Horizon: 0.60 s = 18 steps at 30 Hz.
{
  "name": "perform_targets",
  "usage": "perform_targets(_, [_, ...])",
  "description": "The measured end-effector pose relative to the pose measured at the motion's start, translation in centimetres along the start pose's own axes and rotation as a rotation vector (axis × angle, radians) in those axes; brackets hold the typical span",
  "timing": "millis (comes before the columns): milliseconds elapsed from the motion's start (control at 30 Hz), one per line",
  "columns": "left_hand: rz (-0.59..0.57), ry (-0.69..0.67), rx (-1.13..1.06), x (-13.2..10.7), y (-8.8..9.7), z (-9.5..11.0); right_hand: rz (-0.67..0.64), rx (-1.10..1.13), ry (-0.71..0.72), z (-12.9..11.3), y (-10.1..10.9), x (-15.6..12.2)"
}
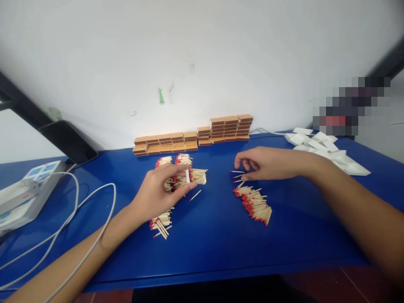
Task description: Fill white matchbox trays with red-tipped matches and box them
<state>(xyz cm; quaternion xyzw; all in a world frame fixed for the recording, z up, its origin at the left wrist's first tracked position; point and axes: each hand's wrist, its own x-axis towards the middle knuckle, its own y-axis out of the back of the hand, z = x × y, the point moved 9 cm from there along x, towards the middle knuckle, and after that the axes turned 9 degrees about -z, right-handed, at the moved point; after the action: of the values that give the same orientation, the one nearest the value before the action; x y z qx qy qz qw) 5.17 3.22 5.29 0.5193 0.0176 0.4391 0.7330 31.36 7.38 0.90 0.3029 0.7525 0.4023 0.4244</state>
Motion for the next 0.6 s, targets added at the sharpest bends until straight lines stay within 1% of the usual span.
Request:
perform_targets(133, [0.004,-0.009,0.037,0.0,-0.1,0.0,-0.013,0.006,0.012,-0.4,-0.4,0.6])
perform_targets(333, [-0.003,-0.009,0.025,0.0,-0.2,0.0,-0.048,0.032,-0.003,-0.4,-1.0,0.8])
perform_targets(600, [0.0,0.024,-0.017,0.0,-0.1,-0.3,0.002,-0.128,-0.035,-2.1,-1.2,0.2])
